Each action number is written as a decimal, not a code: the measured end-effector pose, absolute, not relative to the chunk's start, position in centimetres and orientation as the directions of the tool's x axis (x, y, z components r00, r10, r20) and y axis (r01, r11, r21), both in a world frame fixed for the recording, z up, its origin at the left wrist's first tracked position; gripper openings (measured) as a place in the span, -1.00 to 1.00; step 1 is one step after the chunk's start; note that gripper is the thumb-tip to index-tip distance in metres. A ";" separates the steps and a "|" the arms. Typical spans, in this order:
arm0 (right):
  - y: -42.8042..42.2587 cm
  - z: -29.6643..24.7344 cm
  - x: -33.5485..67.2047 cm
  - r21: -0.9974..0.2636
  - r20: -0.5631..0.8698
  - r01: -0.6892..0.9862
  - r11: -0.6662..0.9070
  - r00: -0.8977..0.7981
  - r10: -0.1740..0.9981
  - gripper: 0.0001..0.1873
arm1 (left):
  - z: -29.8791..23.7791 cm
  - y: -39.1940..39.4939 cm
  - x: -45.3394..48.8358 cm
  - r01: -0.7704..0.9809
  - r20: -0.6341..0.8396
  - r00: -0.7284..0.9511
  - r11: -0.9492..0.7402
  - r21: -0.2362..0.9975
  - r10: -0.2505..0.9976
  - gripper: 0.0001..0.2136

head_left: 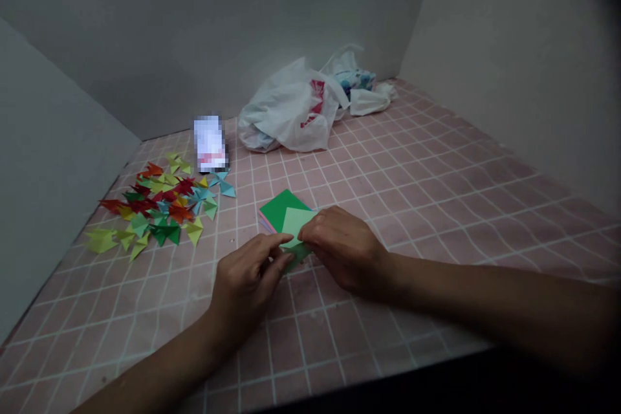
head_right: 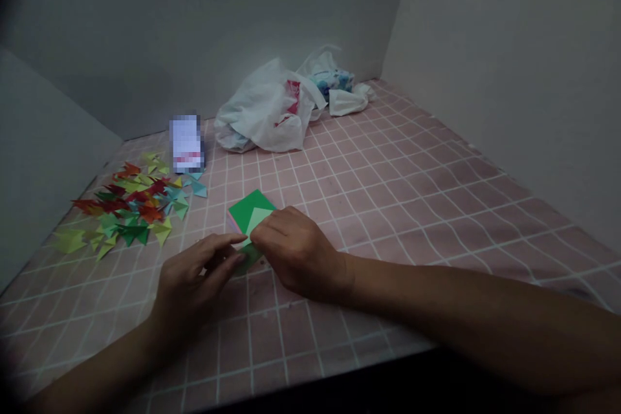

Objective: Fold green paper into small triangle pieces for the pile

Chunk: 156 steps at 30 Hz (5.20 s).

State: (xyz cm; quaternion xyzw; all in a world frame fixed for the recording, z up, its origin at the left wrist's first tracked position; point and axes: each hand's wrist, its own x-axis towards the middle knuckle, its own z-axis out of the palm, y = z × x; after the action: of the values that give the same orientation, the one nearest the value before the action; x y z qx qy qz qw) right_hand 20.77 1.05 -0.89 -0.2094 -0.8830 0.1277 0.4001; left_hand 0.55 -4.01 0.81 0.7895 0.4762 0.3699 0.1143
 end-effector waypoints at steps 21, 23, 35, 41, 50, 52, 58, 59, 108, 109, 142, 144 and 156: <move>0.9 -0.5 19.9 -0.991 -0.069 -0.048 -0.129 -0.635 0.769 -0.63 | 1.6 -4.1 1.3 0.361 -0.013 0.061 -0.010 0.933 0.998 -0.80; 0.8 -0.6 19.9 -0.991 -0.084 -0.032 -0.133 -0.627 0.774 -0.63 | 1.6 -4.2 1.3 0.357 -0.007 0.069 -0.018 0.934 0.998 -0.80; 0.7 -0.2 19.8 -0.943 -0.092 -0.236 -0.235 -0.494 0.865 -0.68 | 1.5 -4.1 1.2 0.213 -0.046 0.024 0.040 0.976 0.999 -0.80; 0.5 -0.8 19.4 -0.965 -0.061 -0.149 -0.214 -0.669 0.741 -0.66 | 1.0 -4.3 1.5 0.166 -0.017 0.065 0.006 0.986 0.998 -0.80; 0.1 -0.5 20.0 -0.987 0.034 0.109 0.122 -0.590 0.807 -0.68 | 0.8 -4.5 1.2 0.236 -0.027 0.155 -0.010 0.972 0.988 -0.77; -0.1 -0.3 20.0 -0.970 0.074 0.150 0.193 -0.571 0.817 -0.66 | 1.0 -4.6 1.4 0.231 -0.024 0.137 -0.008 0.973 0.990 -0.77; -0.3 -0.2 19.6 -0.999 0.027 -0.043 0.001 -0.609 0.793 -0.64 | 0.8 -4.8 1.7 0.157 -0.038 0.045 0.031 0.987 0.998 -0.77; -0.3 -0.3 19.5 -0.994 0.002 -0.081 -0.066 -0.644 0.765 -0.64 | 0.7 -4.8 1.7 0.142 -0.032 0.040 0.026 0.989 0.999 -0.77; 0.8 0.2 20.2 -0.887 0.291 0.200 0.416 -0.459 0.840 -0.56 | 1.2 -4.7 2.2 0.160 -0.145 0.228 0.110 0.981 0.963 -0.88; 0.9 0.3 20.3 -0.921 0.271 0.143 0.363 -0.438 0.857 -0.56 | 1.0 -4.7 2.1 0.127 -0.138 0.179 0.116 0.985 0.974 -0.87; 0.8 -0.5 19.7 -0.969 -0.116 -0.103 -0.226 -0.617 0.778 -0.75 | 1.0 -4.1 1.6 0.430 0.045 0.038 -0.057 0.901 0.998 -0.66; 0.8 -0.3 19.7 -0.964 -0.152 -0.080 -0.253 -0.615 0.774 -0.78 | 1.1 -3.9 1.6 0.475 0.071 0.066 -0.094 0.875 0.995 -0.67; 2.2 -0.2 20.2 -0.909 -0.255 -0.151 -0.390 -0.537 0.804 -0.89 | 0.9 -3.1 0.6 0.290 -0.192 0.036 0.174 0.941 0.981 -0.62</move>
State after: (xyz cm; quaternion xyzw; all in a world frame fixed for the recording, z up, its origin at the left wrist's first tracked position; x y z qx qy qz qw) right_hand 20.24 2.22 -0.18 -0.3611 -0.4520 0.7512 0.3177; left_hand 0.59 -3.05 0.86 0.5339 0.5949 0.3580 0.4826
